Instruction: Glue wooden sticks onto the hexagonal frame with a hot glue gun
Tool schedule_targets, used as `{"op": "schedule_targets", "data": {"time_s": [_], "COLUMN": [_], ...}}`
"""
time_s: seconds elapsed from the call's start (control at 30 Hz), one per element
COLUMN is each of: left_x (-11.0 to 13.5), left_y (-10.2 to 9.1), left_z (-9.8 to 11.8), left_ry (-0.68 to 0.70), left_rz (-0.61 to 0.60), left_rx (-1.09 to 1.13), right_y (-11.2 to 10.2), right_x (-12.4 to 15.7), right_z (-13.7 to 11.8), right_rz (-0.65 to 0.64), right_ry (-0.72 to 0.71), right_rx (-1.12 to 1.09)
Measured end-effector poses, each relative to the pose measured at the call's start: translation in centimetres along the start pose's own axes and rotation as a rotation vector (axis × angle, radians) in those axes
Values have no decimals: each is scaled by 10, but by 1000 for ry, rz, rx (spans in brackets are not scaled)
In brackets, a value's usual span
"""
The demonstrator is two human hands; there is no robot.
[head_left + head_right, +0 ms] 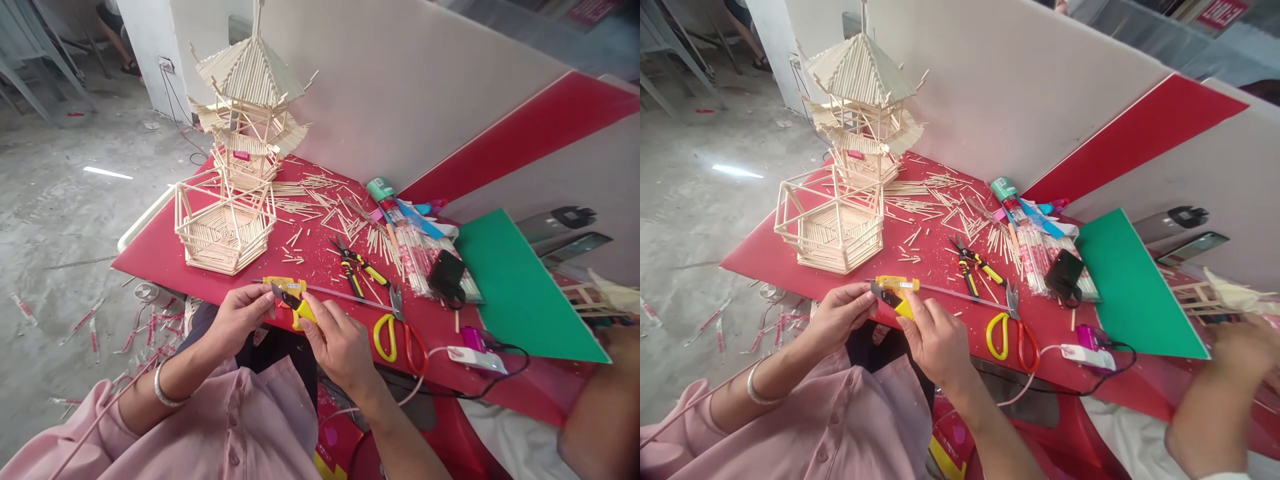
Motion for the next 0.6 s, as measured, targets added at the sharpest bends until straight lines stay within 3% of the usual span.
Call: {"op": "schedule_targets", "data": {"time_s": [0.17, 0.33, 0.6], "left_x": [5, 17, 25], "left_y": [1, 5, 9], "left_z": [2, -8, -25], "left_ry": [26, -54, -174], "left_rz": [-4, -26, -13], "left_rx": [-75, -25, 55], "right_y": [1, -1, -1], "right_x": [1, 4, 10], "right_z": [-6, -3, 0], "right_rz": [70, 112, 80], "right_ry": [-86, -225, -272], "right_rx": [134, 288, 291]}}
Point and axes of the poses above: each hand's wrist, its own x-axis away from the middle knuckle, its own y-axis out of the palm, z = x × y, the point moved 8 cm from there along -x, towards the middle knuckle, and after that the axes turned 8 degrees about x, right-handed, at the moved point
